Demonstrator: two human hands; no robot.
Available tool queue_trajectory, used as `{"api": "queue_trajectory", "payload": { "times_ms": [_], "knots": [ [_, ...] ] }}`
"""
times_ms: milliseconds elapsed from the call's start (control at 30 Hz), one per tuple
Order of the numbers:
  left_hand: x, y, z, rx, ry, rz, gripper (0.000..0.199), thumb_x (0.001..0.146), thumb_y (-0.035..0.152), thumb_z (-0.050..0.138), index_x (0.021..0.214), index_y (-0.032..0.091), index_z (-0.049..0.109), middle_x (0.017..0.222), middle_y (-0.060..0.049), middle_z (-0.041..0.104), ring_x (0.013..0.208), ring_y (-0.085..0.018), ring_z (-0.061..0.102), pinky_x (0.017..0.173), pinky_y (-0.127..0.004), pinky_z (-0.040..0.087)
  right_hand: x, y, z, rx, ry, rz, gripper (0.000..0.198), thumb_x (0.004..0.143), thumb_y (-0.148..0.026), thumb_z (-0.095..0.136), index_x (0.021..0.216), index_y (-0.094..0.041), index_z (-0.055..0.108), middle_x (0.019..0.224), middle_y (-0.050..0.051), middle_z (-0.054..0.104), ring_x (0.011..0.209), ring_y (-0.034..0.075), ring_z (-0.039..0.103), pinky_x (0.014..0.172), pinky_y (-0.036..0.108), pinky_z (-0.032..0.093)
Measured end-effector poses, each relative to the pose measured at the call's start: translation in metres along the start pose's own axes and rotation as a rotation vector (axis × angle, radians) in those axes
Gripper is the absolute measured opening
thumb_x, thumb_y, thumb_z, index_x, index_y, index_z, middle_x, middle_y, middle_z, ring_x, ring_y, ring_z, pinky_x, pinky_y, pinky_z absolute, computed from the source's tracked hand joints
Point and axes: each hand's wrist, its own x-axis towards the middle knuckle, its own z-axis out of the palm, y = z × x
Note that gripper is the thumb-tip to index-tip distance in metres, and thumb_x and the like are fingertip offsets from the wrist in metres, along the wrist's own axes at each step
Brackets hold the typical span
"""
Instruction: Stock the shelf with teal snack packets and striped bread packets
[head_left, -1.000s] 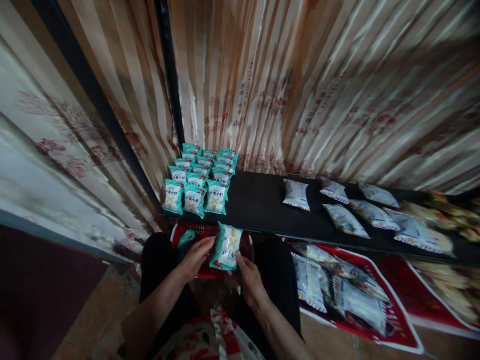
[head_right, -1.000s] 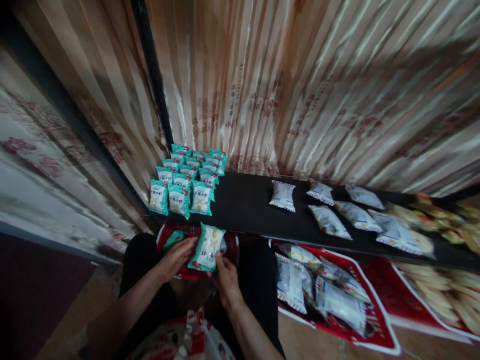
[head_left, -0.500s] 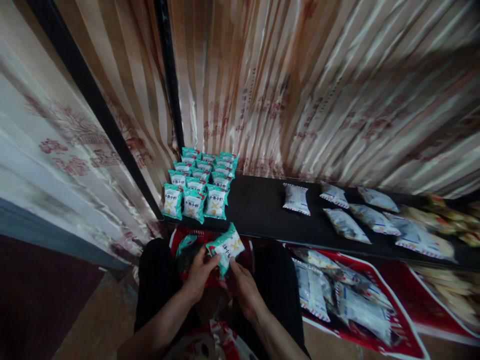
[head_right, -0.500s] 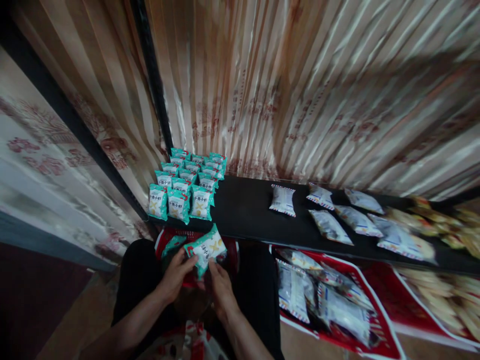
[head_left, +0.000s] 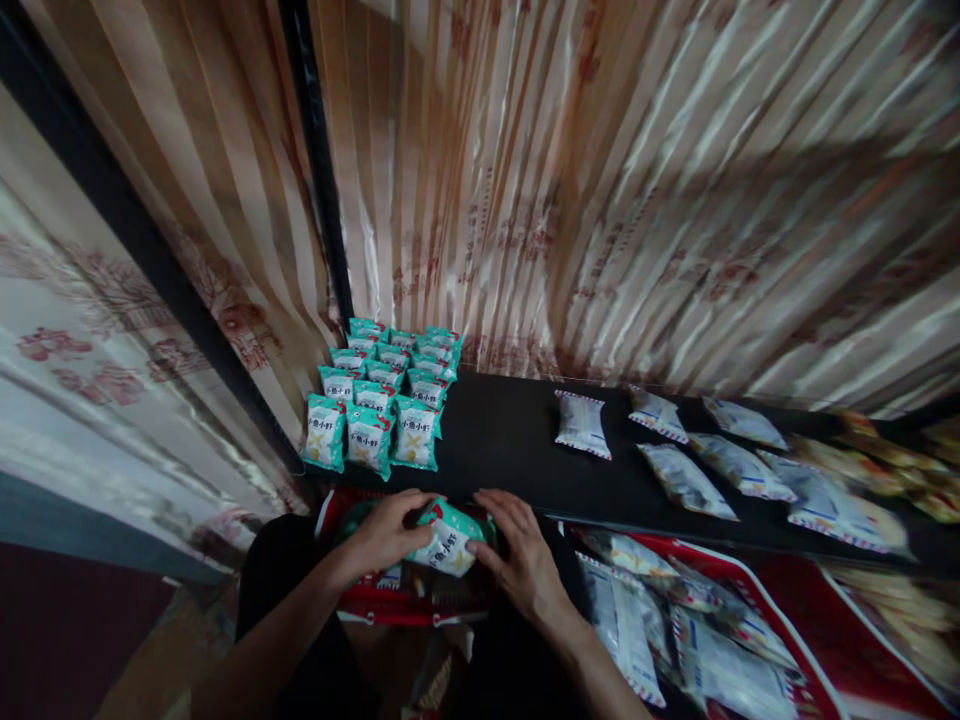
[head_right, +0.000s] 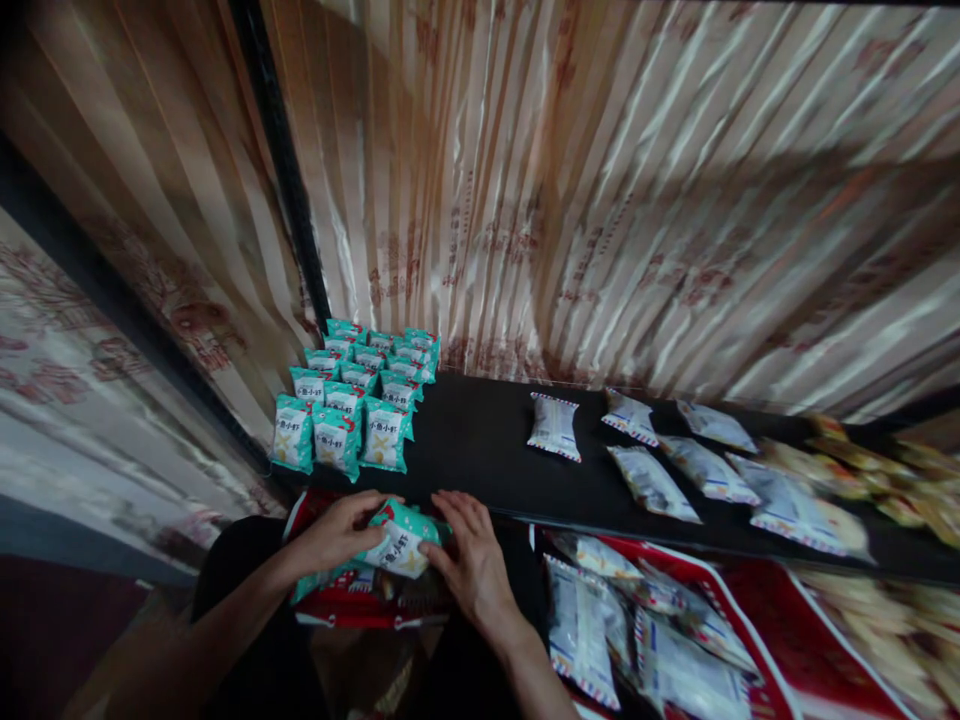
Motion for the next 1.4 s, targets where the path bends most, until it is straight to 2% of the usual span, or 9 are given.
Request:
{"api": "queue_trajectory", "payload": {
  "times_ms": [133, 333, 400, 567, 633, 800, 1000, 1167, 1400],
  "knots": [
    [0.026, 0.016, 0.005, 0.08, -0.07, 0.034, 0.042, 0.069, 0.018, 0.054, 0.109, 0.02, 0.067, 0.099, -0.003, 0.069, 0.089, -0.021, 0.062, 0.076, -0.026, 0.047, 0.008, 0.009, -0.019, 0.118, -0.227, 0.094, 0.043, 0.079, -0.042, 0.061, 0.118, -0.024, 0.061, 0.119, 0.009, 0.063, 0.112, 0.027, 0.056, 0.1, 0.041, 0.04],
    [0.08, 0.034, 0.023, 0.17, -0.031, 0.085, 0.04, 0.072, 0.027, 0.06, 0.111, 0.022, 0.065, 0.106, -0.004, 0.069, 0.096, -0.023, 0.062, 0.084, -0.029, 0.046, 0.02, 0.029, -0.037, 0.294, -0.202, 0.21, 0.043, 0.077, -0.044, 0.063, 0.113, -0.02, 0.064, 0.115, 0.009, 0.065, 0.109, 0.028, 0.057, 0.097, 0.04, 0.041],
    [0.1, 0.04, 0.032, 0.219, 0.075, 0.082, 0.046, 0.074, 0.031, 0.062, 0.118, 0.02, 0.06, 0.108, -0.006, 0.067, 0.099, -0.024, 0.061, 0.089, -0.032, 0.045, 0.032, 0.037, -0.039, 0.348, -0.146, 0.263, 0.046, 0.076, -0.048, 0.063, 0.109, -0.017, 0.064, 0.11, 0.01, 0.067, 0.103, 0.028, 0.06, 0.093, 0.039, 0.044],
    [0.141, 0.04, 0.057, 0.395, 0.535, 0.134, 0.047, 0.083, 0.026, 0.051, 0.127, 0.013, 0.05, 0.131, -0.014, 0.05, 0.122, -0.026, 0.045, 0.104, -0.038, 0.037, 0.084, 0.059, -0.038, 0.411, 0.032, 0.329, 0.054, 0.07, -0.058, 0.062, 0.1, -0.013, 0.066, 0.097, 0.01, 0.071, 0.088, 0.027, 0.064, 0.081, 0.035, 0.048],
    [0.153, 0.034, 0.068, 0.466, 0.607, 0.163, 0.041, 0.085, 0.023, 0.047, 0.124, 0.015, 0.052, 0.134, -0.013, 0.047, 0.124, -0.026, 0.044, 0.105, -0.041, 0.037, 0.111, 0.068, -0.035, 0.405, 0.11, 0.329, 0.055, 0.069, -0.059, 0.062, 0.096, -0.012, 0.067, 0.093, 0.01, 0.072, 0.086, 0.027, 0.064, 0.079, 0.033, 0.048],
    [0.187, 0.005, 0.089, 0.552, 0.611, 0.182, 0.038, 0.084, 0.015, 0.043, 0.121, 0.014, 0.054, 0.135, -0.011, 0.049, 0.126, -0.025, 0.042, 0.106, -0.043, 0.038, 0.181, 0.092, -0.02, 0.26, 0.264, 0.335, 0.051, 0.067, -0.06, 0.058, 0.085, -0.013, 0.068, 0.082, 0.009, 0.072, 0.079, 0.026, 0.065, 0.072, 0.032, 0.048],
    [0.238, -0.029, 0.089, 0.493, 0.677, 0.074, 0.046, 0.085, 0.015, 0.039, 0.13, 0.01, 0.047, 0.141, -0.013, 0.044, 0.134, -0.025, 0.035, 0.111, -0.044, 0.033, 0.245, 0.108, 0.005, 0.078, 0.244, 0.289, 0.044, 0.072, -0.056, 0.05, 0.083, -0.018, 0.068, 0.078, 0.006, 0.071, 0.074, 0.022, 0.064, 0.069, 0.03, 0.047],
    [0.266, -0.039, 0.083, 0.428, 0.715, 0.022, 0.047, 0.086, 0.018, 0.037, 0.131, 0.011, 0.046, 0.141, -0.013, 0.043, 0.134, -0.024, 0.034, 0.112, -0.045, 0.03, 0.271, 0.115, 0.015, 0.033, 0.249, 0.313, 0.042, 0.072, -0.056, 0.05, 0.084, -0.02, 0.069, 0.075, 0.005, 0.07, 0.07, 0.02, 0.063, 0.067, 0.03, 0.047],
    [0.275, -0.028, 0.086, 0.364, 0.72, -0.027, 0.046, 0.087, 0.019, 0.037, 0.13, 0.008, 0.047, 0.143, -0.014, 0.04, 0.135, -0.024, 0.033, 0.113, -0.042, 0.028, 0.277, 0.118, 0.008, 0.021, 0.298, 0.302, 0.048, 0.074, -0.058, 0.051, 0.092, -0.017, 0.069, 0.083, 0.008, 0.071, 0.076, 0.022, 0.065, 0.071, 0.031, 0.049]
  ]
}}
